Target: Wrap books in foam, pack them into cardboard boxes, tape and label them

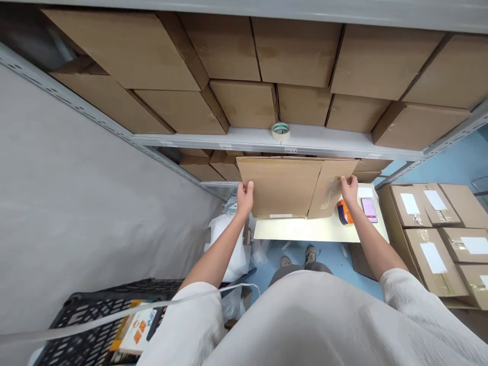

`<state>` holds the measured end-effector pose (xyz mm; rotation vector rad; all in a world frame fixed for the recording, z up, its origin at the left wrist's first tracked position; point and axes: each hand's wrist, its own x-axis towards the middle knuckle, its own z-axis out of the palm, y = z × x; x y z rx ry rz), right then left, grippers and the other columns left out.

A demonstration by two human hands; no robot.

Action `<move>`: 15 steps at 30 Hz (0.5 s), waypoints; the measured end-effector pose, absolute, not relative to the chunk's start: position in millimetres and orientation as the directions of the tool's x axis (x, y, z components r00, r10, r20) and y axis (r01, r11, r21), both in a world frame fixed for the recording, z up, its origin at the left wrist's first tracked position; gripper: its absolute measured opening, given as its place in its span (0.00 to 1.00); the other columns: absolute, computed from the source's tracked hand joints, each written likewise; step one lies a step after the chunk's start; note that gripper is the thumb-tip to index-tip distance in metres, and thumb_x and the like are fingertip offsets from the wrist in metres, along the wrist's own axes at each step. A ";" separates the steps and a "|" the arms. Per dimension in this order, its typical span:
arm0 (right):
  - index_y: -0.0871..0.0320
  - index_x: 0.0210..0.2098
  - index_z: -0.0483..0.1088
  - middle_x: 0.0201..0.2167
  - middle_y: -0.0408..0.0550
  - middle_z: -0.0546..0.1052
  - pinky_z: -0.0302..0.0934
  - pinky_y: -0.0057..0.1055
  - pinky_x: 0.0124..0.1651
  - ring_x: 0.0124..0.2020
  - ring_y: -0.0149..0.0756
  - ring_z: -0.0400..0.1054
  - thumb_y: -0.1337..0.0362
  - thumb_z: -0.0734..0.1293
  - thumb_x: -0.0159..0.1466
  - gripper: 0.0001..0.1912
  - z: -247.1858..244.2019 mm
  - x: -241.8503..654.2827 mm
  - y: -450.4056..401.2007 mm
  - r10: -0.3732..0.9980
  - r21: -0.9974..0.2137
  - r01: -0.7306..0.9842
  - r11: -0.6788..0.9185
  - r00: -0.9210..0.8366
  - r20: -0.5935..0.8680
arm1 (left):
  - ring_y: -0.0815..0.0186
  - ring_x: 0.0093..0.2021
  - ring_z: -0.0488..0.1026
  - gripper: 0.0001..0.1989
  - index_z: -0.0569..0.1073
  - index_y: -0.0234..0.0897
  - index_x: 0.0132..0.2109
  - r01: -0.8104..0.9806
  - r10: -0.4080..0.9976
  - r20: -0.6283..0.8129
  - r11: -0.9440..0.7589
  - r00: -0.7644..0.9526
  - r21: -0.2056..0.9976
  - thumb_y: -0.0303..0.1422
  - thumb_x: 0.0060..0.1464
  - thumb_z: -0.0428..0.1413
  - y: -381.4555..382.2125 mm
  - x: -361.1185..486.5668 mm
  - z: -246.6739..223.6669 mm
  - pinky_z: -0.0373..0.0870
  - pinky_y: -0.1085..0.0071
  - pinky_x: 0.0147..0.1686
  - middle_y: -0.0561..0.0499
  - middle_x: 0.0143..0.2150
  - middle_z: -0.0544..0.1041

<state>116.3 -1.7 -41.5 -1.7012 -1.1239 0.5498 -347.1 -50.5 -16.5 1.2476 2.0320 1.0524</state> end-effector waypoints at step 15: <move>0.47 0.68 0.64 0.73 0.54 0.68 0.62 0.52 0.72 0.72 0.48 0.63 0.33 0.57 0.72 0.36 9.7 116.0 -63.9 0.873 -0.970 0.238 -0.045 0.481 0.078 | 0.50 0.70 0.73 0.42 0.74 0.40 0.65 0.422 0.983 0.128 -0.059 -0.136 0.905 0.68 0.70 0.38 -70.1 -348.9 20.8 0.70 0.56 0.69 0.40 0.65 0.80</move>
